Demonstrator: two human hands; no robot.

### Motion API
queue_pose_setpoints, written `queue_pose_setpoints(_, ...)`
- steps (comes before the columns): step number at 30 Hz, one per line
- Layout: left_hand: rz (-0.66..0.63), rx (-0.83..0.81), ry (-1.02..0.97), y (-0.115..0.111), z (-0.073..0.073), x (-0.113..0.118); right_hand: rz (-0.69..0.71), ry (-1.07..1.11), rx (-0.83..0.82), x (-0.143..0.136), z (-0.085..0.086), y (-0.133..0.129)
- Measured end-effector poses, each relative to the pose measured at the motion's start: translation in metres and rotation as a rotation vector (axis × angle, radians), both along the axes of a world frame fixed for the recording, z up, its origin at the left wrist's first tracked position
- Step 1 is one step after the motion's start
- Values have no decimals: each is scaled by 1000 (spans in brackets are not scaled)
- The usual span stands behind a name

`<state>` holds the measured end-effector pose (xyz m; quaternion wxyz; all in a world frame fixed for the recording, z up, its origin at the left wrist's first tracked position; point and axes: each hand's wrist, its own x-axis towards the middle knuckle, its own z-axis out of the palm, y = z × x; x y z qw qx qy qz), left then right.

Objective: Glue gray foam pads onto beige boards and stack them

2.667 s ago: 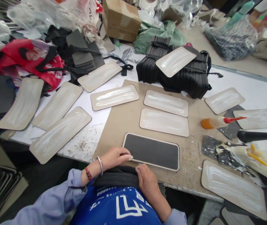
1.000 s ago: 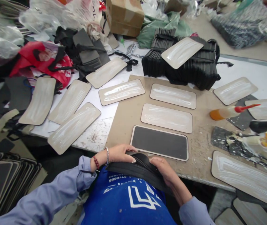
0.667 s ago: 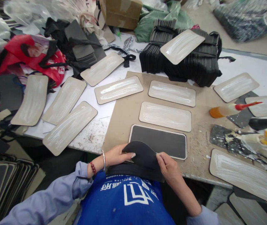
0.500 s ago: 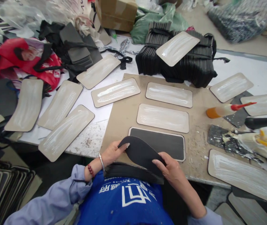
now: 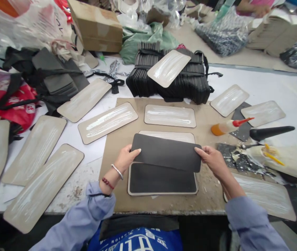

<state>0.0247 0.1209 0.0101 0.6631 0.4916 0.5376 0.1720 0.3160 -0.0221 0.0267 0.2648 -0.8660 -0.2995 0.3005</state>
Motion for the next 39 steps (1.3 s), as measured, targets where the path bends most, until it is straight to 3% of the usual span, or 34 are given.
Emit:
queue_pose_setpoints(3,-36,-3,64,16,-17,16,71,-311,-100,19,-16,23)
queue_pose_setpoints(6,-128,125,265,25,-25,25,152,-450,-175,26,-28,36)
queue_pose_setpoints(10,-289,329,563,26,-24,34,215,-531,-314,28,-38,42)
queue_pose_setpoints(15,-413,339,738,24,-20,40,219,-542,-386,31,-47,46)
queue_pose_setpoints(25,-267,347,702,17,-25,34,245,-535,-455,34,-51,50)
queue_pose_setpoints(39,-266,276,745,24,-28,36,253,-513,-470,33,-48,52)
